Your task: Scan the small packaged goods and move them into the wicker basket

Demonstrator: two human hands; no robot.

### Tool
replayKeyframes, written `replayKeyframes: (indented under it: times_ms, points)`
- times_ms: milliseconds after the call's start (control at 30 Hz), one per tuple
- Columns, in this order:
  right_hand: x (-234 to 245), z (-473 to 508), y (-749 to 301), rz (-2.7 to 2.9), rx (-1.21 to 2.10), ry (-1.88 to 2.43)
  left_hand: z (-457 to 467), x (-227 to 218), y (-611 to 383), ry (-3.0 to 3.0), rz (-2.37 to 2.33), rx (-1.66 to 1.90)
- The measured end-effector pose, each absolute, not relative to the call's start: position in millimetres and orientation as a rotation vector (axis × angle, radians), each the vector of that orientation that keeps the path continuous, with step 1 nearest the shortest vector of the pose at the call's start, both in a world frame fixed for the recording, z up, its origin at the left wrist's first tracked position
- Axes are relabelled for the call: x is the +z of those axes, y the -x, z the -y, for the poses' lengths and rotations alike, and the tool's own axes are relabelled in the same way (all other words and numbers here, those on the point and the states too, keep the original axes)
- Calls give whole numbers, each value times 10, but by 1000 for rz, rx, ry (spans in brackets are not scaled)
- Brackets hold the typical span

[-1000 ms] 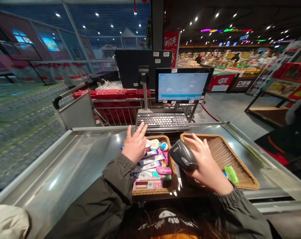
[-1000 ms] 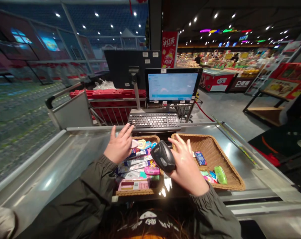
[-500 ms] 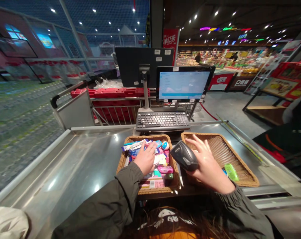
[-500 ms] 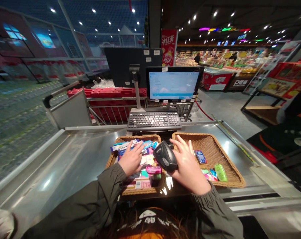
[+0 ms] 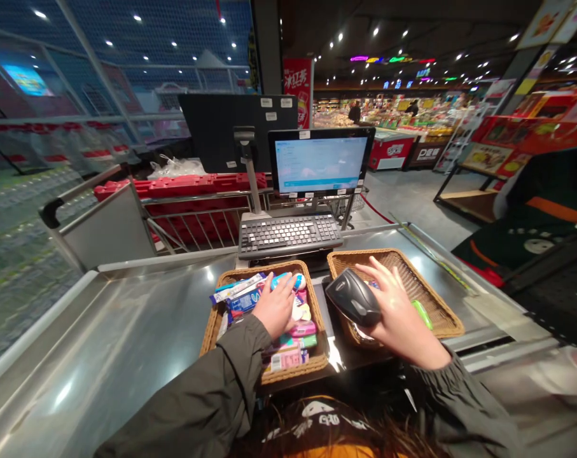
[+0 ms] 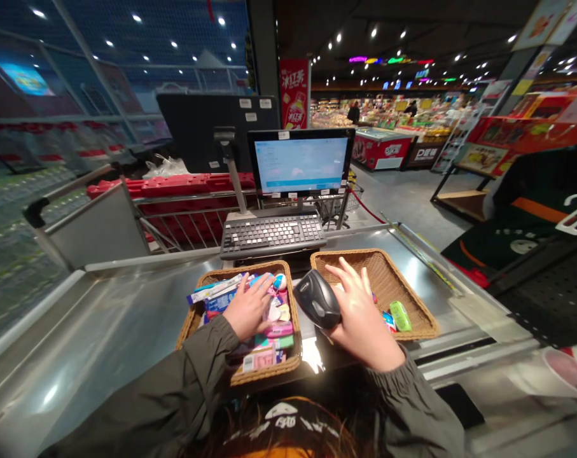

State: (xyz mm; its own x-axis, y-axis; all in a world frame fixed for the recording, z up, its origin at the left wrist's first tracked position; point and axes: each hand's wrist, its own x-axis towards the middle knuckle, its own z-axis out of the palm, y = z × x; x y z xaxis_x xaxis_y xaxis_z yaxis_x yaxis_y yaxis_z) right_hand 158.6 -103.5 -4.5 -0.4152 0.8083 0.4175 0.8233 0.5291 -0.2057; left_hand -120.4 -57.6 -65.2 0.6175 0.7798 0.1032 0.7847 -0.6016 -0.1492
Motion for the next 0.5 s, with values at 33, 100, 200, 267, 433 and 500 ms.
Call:
replayKeyframes:
  times_ms: [33, 100, 200, 267, 433, 500]
  points:
    - [-40, 1035, -1640, 2279, -56, 1339, 572, -614, 1174, 2665, 1294, -64]
    - [-30, 1035, -1763, 2228, -79, 1369, 554, -524, 1089, 2680, 1267, -117]
    - [-20, 1034, -1975, 2163, -97, 1436, 495, -390, 875, 2711, 1200, -178]
    - [-22, 1035, -2126, 2128, -105, 1493, 428, -340, 672, 2741, 1151, -192]
    - [-59, 1044, -2497, 2054, -155, 1587, 130, -468, 41, 2814, 1028, -154]
    - [-79, 1046, -2632, 2025, -171, 1605, -36, -613, -229, 2826, 1013, -117]
